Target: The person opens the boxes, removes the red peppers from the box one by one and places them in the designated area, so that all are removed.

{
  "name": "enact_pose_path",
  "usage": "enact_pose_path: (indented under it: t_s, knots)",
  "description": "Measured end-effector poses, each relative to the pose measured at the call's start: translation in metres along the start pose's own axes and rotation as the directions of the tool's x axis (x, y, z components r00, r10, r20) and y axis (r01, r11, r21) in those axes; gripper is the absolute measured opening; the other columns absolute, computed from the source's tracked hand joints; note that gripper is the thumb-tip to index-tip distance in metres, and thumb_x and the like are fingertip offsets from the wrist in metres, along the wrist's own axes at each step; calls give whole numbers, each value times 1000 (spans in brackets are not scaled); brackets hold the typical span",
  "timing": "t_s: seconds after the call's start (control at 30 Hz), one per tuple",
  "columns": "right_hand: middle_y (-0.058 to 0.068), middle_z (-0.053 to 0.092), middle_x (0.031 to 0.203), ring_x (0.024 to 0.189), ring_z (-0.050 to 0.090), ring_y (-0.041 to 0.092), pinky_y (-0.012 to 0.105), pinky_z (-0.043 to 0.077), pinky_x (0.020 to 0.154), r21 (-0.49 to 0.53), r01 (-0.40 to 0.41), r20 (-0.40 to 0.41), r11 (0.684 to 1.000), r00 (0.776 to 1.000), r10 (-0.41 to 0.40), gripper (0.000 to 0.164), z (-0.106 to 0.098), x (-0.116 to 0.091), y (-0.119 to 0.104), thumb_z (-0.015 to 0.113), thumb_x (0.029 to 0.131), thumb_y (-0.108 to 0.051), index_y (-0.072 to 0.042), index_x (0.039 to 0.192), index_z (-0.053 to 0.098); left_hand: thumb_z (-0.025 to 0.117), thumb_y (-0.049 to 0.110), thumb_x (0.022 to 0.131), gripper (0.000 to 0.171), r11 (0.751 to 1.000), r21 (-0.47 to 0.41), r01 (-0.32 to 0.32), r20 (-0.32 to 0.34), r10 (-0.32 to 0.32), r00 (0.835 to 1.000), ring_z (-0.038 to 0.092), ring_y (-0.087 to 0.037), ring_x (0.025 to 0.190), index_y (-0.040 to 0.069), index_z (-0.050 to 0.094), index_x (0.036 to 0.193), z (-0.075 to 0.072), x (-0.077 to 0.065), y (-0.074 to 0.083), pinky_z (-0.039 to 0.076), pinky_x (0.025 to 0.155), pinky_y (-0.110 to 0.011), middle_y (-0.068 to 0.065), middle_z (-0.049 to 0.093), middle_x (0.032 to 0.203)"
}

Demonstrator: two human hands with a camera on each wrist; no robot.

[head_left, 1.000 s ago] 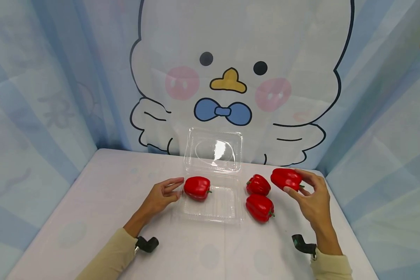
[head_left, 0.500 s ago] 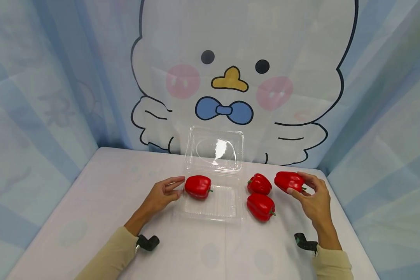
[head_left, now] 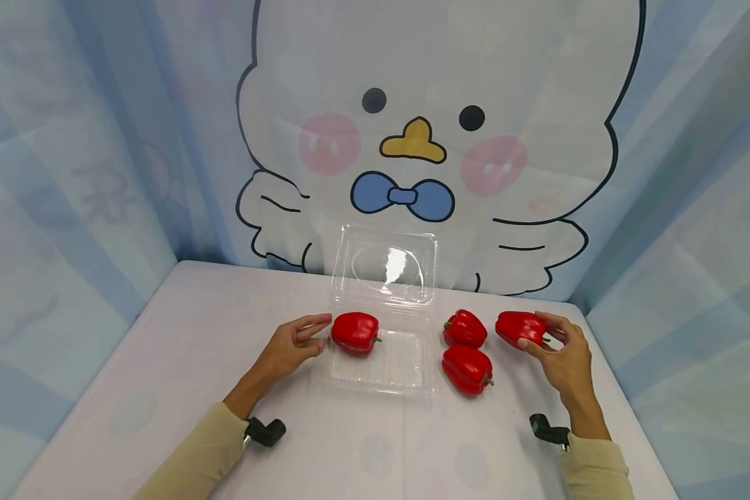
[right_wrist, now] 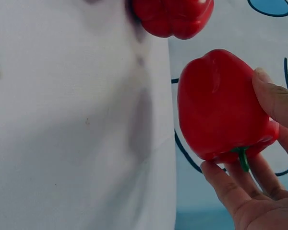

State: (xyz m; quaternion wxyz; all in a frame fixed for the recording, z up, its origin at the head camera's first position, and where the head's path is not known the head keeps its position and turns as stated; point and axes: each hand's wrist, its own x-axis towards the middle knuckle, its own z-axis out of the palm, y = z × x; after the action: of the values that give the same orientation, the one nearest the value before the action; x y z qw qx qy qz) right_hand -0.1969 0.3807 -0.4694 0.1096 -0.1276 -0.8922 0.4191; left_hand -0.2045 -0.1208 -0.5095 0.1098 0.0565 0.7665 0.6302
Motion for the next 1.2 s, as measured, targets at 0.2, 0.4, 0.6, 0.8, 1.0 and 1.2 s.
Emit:
enact_pose_path:
  t_s: [0.2, 0.4, 0.6, 0.8, 1.0, 1.2]
  knots:
    - [19, 41, 163, 149, 47, 42, 47, 53, 110, -1, -27, 24, 1000, 999, 27, 69, 2, 2, 7, 80, 95, -20, -18, 158, 50, 68, 6, 101, 58, 1000, 2, -11, 6, 11, 1000, 67, -35, 135, 14, 53, 156, 0, 0, -1, 53, 113, -44, -11, 55, 160]
    - [22, 40, 164, 151, 44, 44, 58, 48, 113, 12, -60, 52, 998, 997, 59, 69, 4, 3, 10, 79, 97, -16, -18, 159, 49, 67, 5, 101, 58, 1000, -5, -24, 14, 24, 1000, 66, -36, 135, 12, 52, 157, 0, 0, -1, 53, 113, -44, -12, 53, 161]
    - [22, 39, 165, 151, 43, 45, 57, 48, 114, 14, -88, 68, 996, 994, 87, 71, 6, 5, 15, 79, 96, -14, -17, 160, 48, 67, 5, 101, 58, 1000, -6, -13, 10, 13, 1000, 67, -36, 134, 13, 53, 156, 0, 0, 1, 53, 112, -45, -12, 54, 161]
    - [22, 39, 167, 152, 42, 45, 57, 48, 114, 19, -104, 78, 994, 992, 103, 72, 6, 4, 16, 78, 96, -14, -17, 161, 46, 68, 5, 101, 58, 1000, 1, -10, 4, 10, 1000, 68, -36, 133, 13, 54, 156, 0, 0, 0, 54, 112, -44, -12, 55, 160]
    - [23, 39, 167, 153, 40, 48, 61, 47, 117, 22, -117, 95, 993, 989, 114, 74, 3, 3, 16, 77, 99, -19, -18, 163, 42, 68, 5, 101, 57, 1000, 4, -9, 0, 9, 1000, 68, -36, 132, 14, 54, 156, 0, 1, 0, 54, 112, -45, -12, 55, 160]
    - [27, 36, 167, 152, 40, 51, 63, 47, 116, 4, -132, 109, 991, 985, 131, 76, 0, 7, 23, 74, 100, -29, -19, 166, 37, 68, 6, 101, 58, 1000, 3, -14, 7, 14, 1000, 68, -36, 132, 13, 53, 156, 0, -1, 2, 54, 112, -44, -12, 54, 160]
